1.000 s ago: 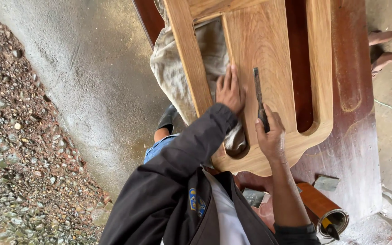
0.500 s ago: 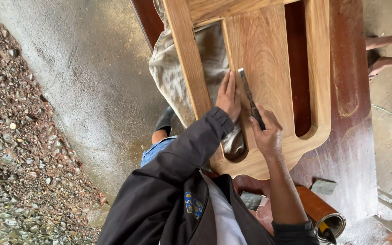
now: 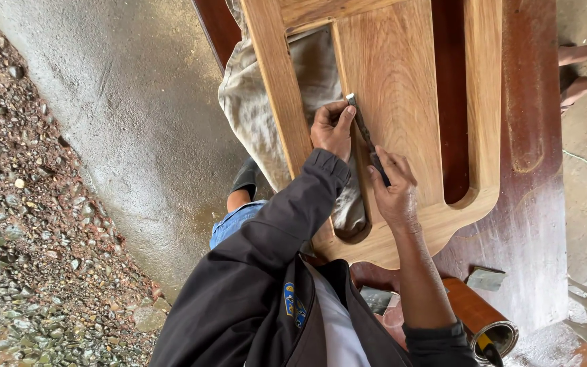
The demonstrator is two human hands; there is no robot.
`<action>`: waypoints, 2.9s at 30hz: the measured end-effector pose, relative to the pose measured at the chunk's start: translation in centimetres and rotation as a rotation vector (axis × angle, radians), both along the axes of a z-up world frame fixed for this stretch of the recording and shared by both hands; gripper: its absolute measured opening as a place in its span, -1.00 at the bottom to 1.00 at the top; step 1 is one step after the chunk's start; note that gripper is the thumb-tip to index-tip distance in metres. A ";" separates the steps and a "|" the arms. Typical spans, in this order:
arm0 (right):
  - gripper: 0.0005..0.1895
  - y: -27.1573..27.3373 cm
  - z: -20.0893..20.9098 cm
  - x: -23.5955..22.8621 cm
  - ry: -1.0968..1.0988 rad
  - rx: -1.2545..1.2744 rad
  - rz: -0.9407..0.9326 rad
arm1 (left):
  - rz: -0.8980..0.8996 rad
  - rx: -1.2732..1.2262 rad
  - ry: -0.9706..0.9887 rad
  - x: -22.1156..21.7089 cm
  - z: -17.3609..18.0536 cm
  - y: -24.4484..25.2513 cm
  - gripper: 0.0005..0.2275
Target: Refining the surface and joints of a wooden furniture frame using a chisel and sandpaper
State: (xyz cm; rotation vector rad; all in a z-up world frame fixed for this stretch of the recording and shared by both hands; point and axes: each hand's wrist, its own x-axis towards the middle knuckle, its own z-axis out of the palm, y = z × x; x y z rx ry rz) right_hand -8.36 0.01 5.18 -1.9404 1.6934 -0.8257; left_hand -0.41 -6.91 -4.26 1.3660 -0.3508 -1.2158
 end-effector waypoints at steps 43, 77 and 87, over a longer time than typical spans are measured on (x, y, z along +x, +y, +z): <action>-0.67 -2.2 0.3 -0.1 0.033 0.113 0.012 | -0.122 0.050 -0.021 2.1 2.5 -2.1 -0.92; -0.64 5.1 0.5 -1.1 -0.012 0.088 -0.035 | -0.188 0.145 -0.039 -0.4 -0.5 4.0 -0.80; -0.67 4.0 -0.2 -0.9 0.027 0.052 -0.050 | -0.226 0.211 -0.123 0.5 1.5 3.6 -0.86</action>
